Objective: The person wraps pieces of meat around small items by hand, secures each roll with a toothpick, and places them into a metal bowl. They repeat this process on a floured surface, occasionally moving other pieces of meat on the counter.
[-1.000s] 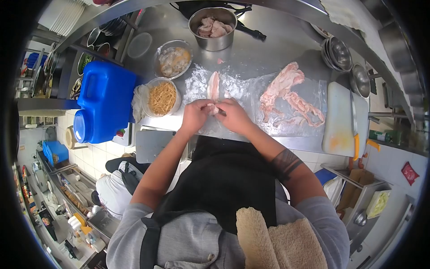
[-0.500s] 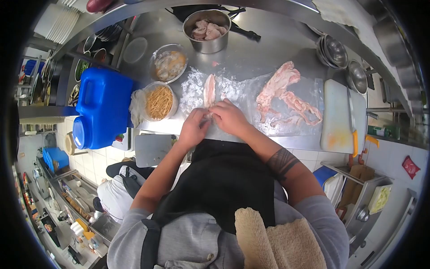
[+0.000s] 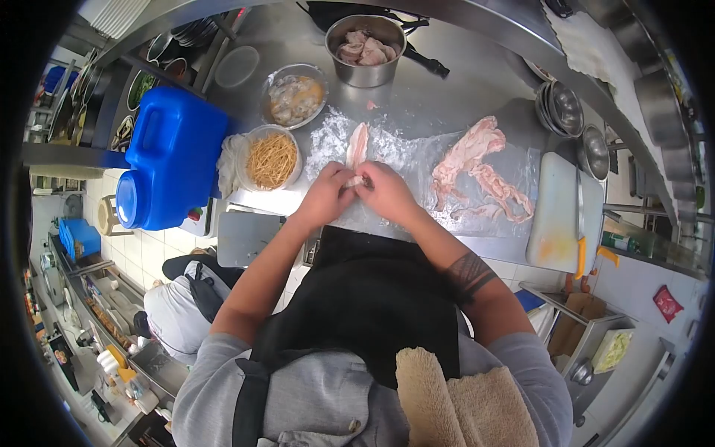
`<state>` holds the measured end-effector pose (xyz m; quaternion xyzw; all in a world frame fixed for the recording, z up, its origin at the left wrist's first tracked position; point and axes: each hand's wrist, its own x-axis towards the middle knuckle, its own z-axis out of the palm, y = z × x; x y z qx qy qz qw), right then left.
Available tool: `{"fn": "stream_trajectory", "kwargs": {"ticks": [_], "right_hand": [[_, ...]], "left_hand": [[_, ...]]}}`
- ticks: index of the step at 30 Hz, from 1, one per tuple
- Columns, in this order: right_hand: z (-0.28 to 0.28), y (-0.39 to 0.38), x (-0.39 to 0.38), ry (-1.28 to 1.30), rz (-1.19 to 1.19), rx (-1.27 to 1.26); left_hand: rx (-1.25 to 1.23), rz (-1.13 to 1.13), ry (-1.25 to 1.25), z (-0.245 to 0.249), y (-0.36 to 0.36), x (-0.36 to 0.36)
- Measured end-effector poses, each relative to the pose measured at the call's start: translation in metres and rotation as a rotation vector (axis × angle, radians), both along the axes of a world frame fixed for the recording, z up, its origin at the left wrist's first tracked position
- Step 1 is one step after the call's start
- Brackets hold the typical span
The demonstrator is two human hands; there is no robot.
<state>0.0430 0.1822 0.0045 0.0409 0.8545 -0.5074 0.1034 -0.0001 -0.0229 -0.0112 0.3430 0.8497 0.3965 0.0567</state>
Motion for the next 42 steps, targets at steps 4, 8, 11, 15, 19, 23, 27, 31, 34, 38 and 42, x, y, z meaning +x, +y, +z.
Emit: {"fn": "stream_trajectory", "kwargs": {"ticks": [4,8,11,15,19,23,27,31,34,38,42], "right_hand": [[-0.005,0.0,0.008,0.397,0.151,0.181],[-0.027,0.004,0.002,0.423,0.099,0.19],[-0.012,0.006,-0.006,0.235,0.045,0.061],[-0.012,0.011,-0.019,0.155,0.039,0.054],[-0.007,0.012,-0.034,0.032,0.047,0.107],[-0.007,0.01,-0.048,-0.046,0.034,0.166],[-0.002,0.01,-0.054,-0.05,0.005,0.21],[-0.005,0.007,-0.048,0.032,-0.033,0.126],[-0.002,0.006,-0.031,0.287,0.021,0.045],[-0.008,0.003,-0.027,0.443,0.045,0.028],[-0.014,0.011,-0.046,0.366,0.048,0.022]], "left_hand": [[0.015,0.031,-0.251,0.004,0.001,-0.011],[-0.001,0.051,-0.321,0.009,0.005,-0.018],[-0.068,0.122,-0.471,0.022,0.009,-0.027],[-0.11,0.149,-0.448,0.011,0.014,-0.04],[-0.365,0.22,-0.534,0.021,0.023,-0.049],[-0.369,0.299,-0.237,0.025,0.022,-0.031],[0.009,0.036,0.044,0.022,0.009,-0.018],[-0.055,0.004,0.067,0.012,0.002,-0.023],[-0.073,0.002,-0.023,0.018,0.004,-0.034],[-0.099,0.082,-0.238,0.025,0.011,-0.043],[-0.065,0.124,-0.232,0.011,0.016,-0.05]]}}
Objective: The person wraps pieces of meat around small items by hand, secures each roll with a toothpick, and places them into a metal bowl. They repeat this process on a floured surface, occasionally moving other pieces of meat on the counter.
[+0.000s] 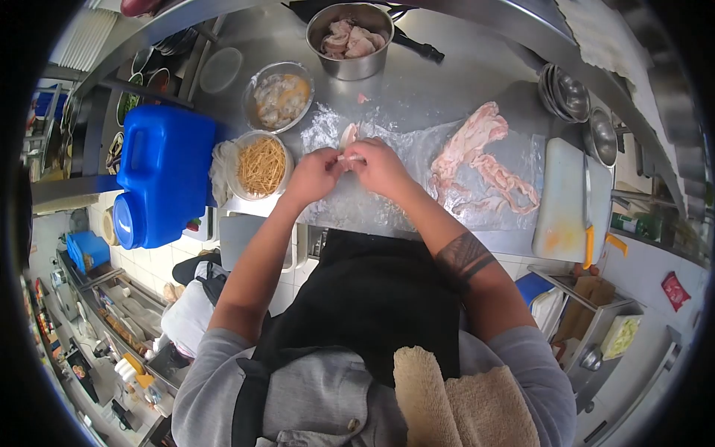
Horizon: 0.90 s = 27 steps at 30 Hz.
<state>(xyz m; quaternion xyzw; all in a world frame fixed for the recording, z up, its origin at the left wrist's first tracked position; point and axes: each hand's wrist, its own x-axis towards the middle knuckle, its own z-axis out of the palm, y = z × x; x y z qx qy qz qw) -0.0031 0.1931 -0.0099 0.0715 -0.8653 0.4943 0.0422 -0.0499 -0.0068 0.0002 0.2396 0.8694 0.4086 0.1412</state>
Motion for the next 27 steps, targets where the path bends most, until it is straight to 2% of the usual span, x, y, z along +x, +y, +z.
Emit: {"fn": "stream_trajectory", "kwargs": {"ticks": [3,5,9,11,12,14,18,20,21,23,27], "right_hand": [[0.006,0.002,-0.014,-0.051,-0.021,0.04],[0.009,0.004,-0.023,-0.231,-0.018,0.002],[0.014,0.004,-0.034,-0.378,-0.061,0.03],[0.019,0.005,-0.039,-0.444,-0.065,0.109],[0.015,0.006,-0.039,-0.444,-0.069,0.108],[0.007,0.006,-0.04,-0.419,-0.122,0.143],[0.009,0.005,-0.033,-0.445,-0.139,0.095],[0.003,0.006,-0.022,-0.364,-0.124,-0.215],[0.005,0.006,-0.017,-0.364,-0.124,-0.215],[0.01,0.007,-0.009,-0.067,-0.065,0.047],[0.004,0.008,-0.013,-0.065,-0.135,0.026]], "left_hand": [[-0.101,0.099,-0.07,-0.013,0.004,-0.009],[-0.208,0.132,-0.066,-0.018,0.003,-0.014],[-0.257,0.254,0.049,0.006,0.012,0.0],[0.015,-0.059,0.461,0.014,0.009,0.008],[0.016,-0.063,0.461,0.014,0.009,0.01],[-0.004,-0.07,0.386,0.013,0.008,0.012],[0.011,-0.125,0.425,0.001,0.006,-0.004],[0.054,-0.12,0.369,-0.003,0.006,-0.01],[0.055,-0.119,0.369,-0.002,0.007,-0.012],[0.059,-0.029,0.094,-0.001,0.012,-0.016],[-0.018,-0.036,0.007,-0.011,0.02,-0.037]]}}
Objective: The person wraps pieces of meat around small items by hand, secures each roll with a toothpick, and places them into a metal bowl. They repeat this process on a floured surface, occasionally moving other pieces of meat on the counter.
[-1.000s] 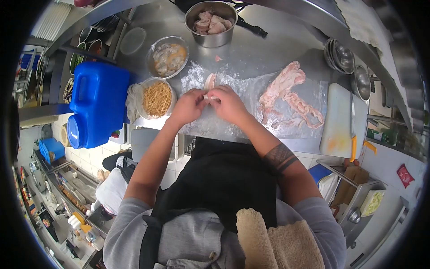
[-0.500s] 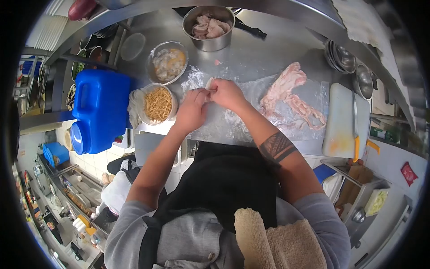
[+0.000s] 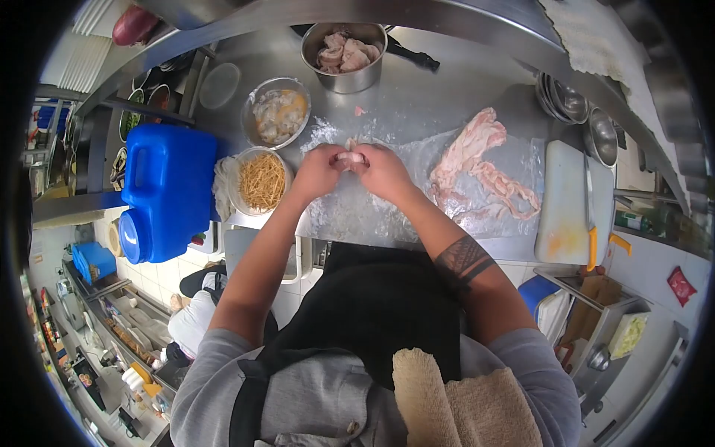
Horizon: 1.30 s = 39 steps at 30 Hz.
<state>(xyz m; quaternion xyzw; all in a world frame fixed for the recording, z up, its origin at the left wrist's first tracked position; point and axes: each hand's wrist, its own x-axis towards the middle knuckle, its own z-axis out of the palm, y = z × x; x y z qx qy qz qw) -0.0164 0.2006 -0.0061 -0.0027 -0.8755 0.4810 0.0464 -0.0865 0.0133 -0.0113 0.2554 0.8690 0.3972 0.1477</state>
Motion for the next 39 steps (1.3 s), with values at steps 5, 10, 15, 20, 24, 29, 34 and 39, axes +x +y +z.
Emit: {"fn": "stream_trajectory", "kwargs": {"ticks": [5,10,15,20,24,29,34,39], "right_hand": [[0.012,0.002,-0.013,-0.279,-0.066,0.027],[0.014,0.004,-0.028,-0.393,-0.128,0.085],[0.009,0.007,-0.032,-0.483,-0.085,0.101],[0.0,0.017,-0.019,-0.142,0.015,-0.184],[0.039,0.016,-0.005,-0.261,0.122,-0.333],[0.062,-0.003,0.008,-0.299,0.106,-0.399],[0.068,-0.025,0.026,-0.313,0.271,-0.282],[0.09,-0.072,-0.003,-0.119,0.346,0.034]], "left_hand": [[-0.134,0.127,0.003,0.008,0.016,-0.003],[-0.049,-0.042,0.344,0.024,0.019,0.019],[-0.038,-0.035,0.36,0.012,0.021,0.024],[0.202,0.163,-0.174,0.024,0.016,0.027],[0.659,0.129,-0.811,0.03,-0.008,0.029],[0.982,0.14,-1.034,0.044,-0.035,0.052],[1.101,0.226,-1.053,0.046,-0.058,0.093],[1.009,0.334,-1.006,0.028,-0.082,0.134]]}}
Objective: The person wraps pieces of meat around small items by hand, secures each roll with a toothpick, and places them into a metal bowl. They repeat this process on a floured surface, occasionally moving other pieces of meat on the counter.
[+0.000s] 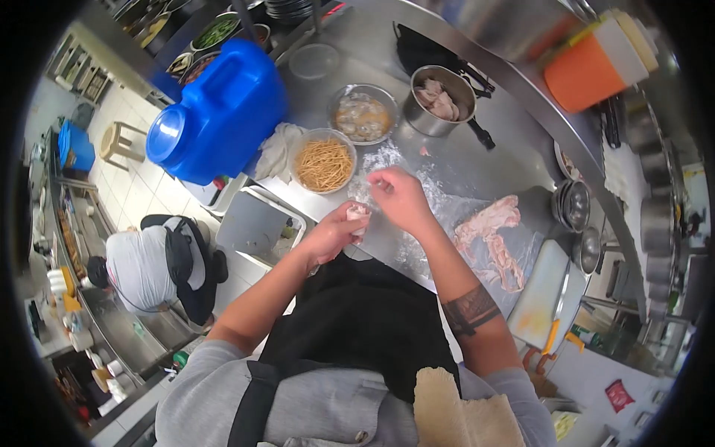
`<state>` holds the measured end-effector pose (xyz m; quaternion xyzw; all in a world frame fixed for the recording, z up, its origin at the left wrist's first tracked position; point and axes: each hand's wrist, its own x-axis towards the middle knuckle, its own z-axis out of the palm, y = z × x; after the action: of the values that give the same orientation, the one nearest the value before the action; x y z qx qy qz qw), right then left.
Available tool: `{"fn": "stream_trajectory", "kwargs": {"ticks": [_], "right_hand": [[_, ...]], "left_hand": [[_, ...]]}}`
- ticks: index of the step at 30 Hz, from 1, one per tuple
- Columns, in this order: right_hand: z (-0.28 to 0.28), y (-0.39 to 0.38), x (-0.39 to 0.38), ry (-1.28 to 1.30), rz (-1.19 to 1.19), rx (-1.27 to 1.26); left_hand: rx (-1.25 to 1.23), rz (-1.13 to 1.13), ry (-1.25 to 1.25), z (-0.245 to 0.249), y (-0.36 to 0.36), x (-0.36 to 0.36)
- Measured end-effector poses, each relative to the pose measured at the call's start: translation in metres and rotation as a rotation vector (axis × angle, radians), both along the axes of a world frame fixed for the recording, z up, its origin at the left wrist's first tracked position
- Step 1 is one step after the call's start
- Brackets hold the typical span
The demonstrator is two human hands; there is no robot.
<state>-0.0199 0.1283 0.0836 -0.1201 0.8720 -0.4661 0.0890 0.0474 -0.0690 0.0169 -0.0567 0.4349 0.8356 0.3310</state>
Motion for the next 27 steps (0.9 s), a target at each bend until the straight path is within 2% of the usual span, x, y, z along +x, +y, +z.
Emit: {"fn": "stream_trajectory", "kwargs": {"ticks": [1,3,4,6,7,9,11,13,15,16,17,18,19,21,22,24,27], "right_hand": [[0.003,-0.016,-0.009,0.003,0.015,0.004],[0.007,-0.05,-0.031,0.502,0.175,0.075],[0.01,-0.064,-0.04,0.504,0.189,0.075],[0.014,-0.087,-0.059,0.712,0.374,0.49],[0.013,-0.093,-0.068,0.712,0.387,0.487],[0.013,-0.099,-0.08,0.808,0.609,0.889],[0.012,-0.096,-0.085,0.756,0.664,0.878],[0.014,-0.09,-0.088,0.712,0.721,0.871],[0.019,-0.078,-0.085,0.599,0.555,0.941],[0.027,-0.071,-0.08,0.601,0.558,0.945],[0.036,-0.06,-0.072,0.55,0.448,0.833],[0.046,-0.052,-0.062,0.496,0.337,0.719],[0.056,-0.044,-0.048,0.493,0.333,0.722],[0.075,-0.027,-0.016,0.29,0.148,0.42],[0.081,-0.018,0.0,0.289,0.128,0.42],[0.089,-0.003,0.031,0.002,-0.02,0.21],[0.093,0.013,0.065,-0.079,-0.058,0.108]], "left_hand": [[0.007,0.021,0.001,-0.004,-0.004,0.005],[-0.025,0.061,0.009,-0.007,-0.012,0.015],[-0.06,0.089,0.015,-0.005,-0.016,0.019],[-0.033,0.148,-0.009,0.003,-0.021,0.026],[-0.008,0.194,-0.041,0.007,-0.024,0.032],[-0.075,0.192,0.013,0.011,-0.033,0.035],[-0.221,0.186,0.107,0.009,-0.041,0.037],[-0.187,0.266,0.083,0.008,-0.042,0.038],[-0.153,0.331,0.062,0.008,-0.043,0.039],[-0.08,0.342,0.036,0.009,-0.042,0.037],[-0.007,0.35,0.011,0.011,-0.041,0.035],[-0.004,0.348,0.011,0.015,-0.038,0.033],[0.007,0.346,0.019,0.022,-0.034,0.03],[0.014,0.325,0.03,0.028,-0.027,0.023],[0.01,0.315,0.031,0.03,-0.022,0.018],[0.001,0.276,0.036,0.031,-0.01,0.01],[0.104,0.264,0.161,0.033,0.006,-0.003]]}}
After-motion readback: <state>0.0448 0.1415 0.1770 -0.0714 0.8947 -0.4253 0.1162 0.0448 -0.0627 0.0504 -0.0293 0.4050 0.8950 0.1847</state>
